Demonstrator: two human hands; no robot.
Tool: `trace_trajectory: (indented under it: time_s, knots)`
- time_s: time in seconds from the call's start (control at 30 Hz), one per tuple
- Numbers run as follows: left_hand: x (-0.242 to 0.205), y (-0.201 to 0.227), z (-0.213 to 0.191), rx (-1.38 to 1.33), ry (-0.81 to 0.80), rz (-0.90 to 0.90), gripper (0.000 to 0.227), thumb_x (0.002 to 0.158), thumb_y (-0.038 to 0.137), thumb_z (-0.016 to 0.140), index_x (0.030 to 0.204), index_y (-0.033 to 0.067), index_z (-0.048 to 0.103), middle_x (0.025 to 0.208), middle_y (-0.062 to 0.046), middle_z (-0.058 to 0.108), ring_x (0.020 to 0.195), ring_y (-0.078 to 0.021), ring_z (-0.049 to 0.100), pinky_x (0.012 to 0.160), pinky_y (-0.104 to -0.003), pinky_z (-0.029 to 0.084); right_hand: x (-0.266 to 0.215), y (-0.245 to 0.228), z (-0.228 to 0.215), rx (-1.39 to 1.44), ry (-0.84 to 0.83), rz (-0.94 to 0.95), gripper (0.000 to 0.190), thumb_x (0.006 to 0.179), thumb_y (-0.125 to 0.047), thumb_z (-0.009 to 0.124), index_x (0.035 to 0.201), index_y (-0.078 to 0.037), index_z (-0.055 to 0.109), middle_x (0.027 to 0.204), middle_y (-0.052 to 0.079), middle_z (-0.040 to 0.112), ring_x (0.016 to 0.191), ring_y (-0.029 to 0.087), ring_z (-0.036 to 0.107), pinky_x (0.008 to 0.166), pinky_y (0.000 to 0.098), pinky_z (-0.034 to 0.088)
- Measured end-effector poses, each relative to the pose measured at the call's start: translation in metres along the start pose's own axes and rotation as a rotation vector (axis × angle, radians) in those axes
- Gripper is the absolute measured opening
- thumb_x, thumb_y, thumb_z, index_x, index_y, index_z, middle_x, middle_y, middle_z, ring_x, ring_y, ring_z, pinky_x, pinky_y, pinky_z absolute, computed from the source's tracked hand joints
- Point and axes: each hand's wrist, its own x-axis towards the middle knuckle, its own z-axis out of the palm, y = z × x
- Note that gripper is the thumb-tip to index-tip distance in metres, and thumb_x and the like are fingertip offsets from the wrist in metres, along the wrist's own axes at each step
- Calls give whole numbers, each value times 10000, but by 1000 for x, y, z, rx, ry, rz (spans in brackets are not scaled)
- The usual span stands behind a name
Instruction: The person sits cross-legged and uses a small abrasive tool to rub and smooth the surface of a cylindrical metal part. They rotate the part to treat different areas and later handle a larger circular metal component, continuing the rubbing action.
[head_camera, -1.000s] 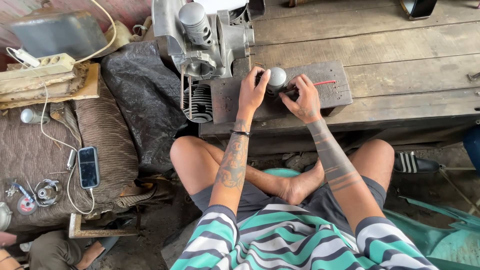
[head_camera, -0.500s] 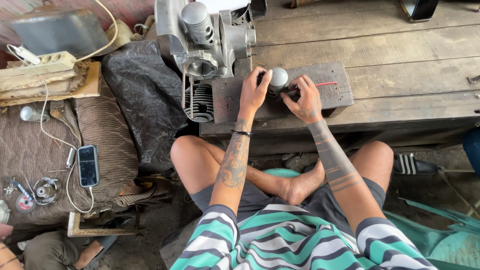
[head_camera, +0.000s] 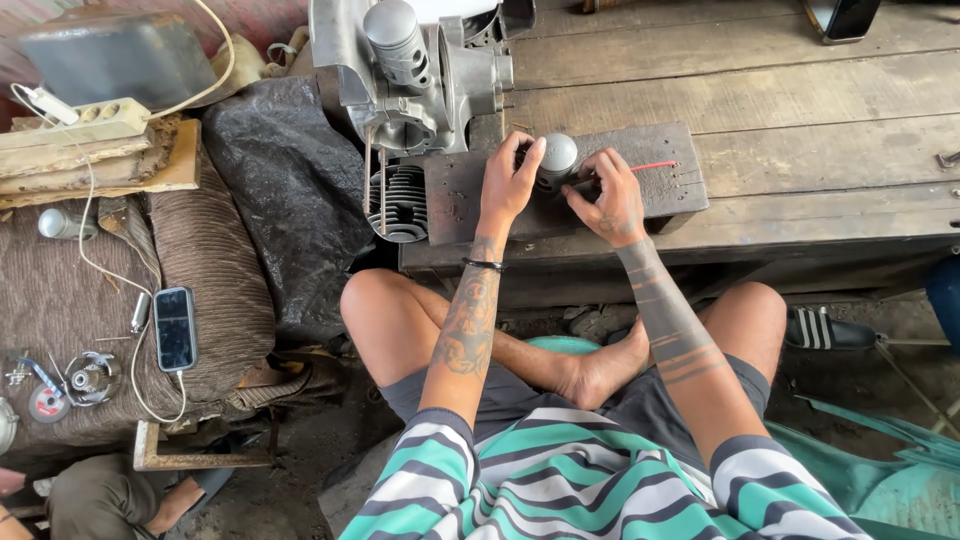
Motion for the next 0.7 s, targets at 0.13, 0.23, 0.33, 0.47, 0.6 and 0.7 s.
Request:
trace_trajectory:
  time_s: [0.13,0.23,0.33,0.47,0.6,0.7]
  knots:
    - [2,-2,1,-12,-8,0,393,1015,508,580,1017,118,630,942,-208,673,962,-402,680,827,-506,531,0,1,-1,14,-21,12,365,783,-206,865,963,-121,558,901,101,552,815,407,615,641,487,511]
    - [1,-3,0,-9,7,8,397,1020,510,578,1009,116,629,926,-201,672,943,-385,684,807,-498,532,1,0,-1,6,54,36,356,836,-184,857,979,-123,537,931,103,552,811,399,608,652,450,518]
    - [0,-3,1,17,-9,-5,417,1004,535,582,1016,122,631,935,-205,676,952,-395,686,814,-502,535,0,-2,-2,-2,-40,10,371,772,-203,870,940,-116,550,888,97,548,799,402,612,644,497,515]
    - [1,-3,1,16,-5,-17,398,1001,523,587,1022,128,633,958,-208,679,982,-411,680,836,-505,538,0,0,-1,10,2,31,345,804,-208,863,951,-125,561,895,90,548,800,376,617,649,465,518]
    - [0,1,-1,9,-3,-5,403,1007,524,581,1015,124,631,951,-214,677,973,-419,681,826,-518,532,-1,3,-2,42,-37,24,347,798,-226,865,942,-127,565,874,86,537,803,376,616,644,466,508]
    - [1,-3,1,16,1,-16,416,999,532,587,1026,120,635,968,-221,680,989,-422,680,836,-507,536,0,1,-3,10,34,32,344,837,-197,854,962,-110,545,912,110,553,821,392,617,663,450,519]
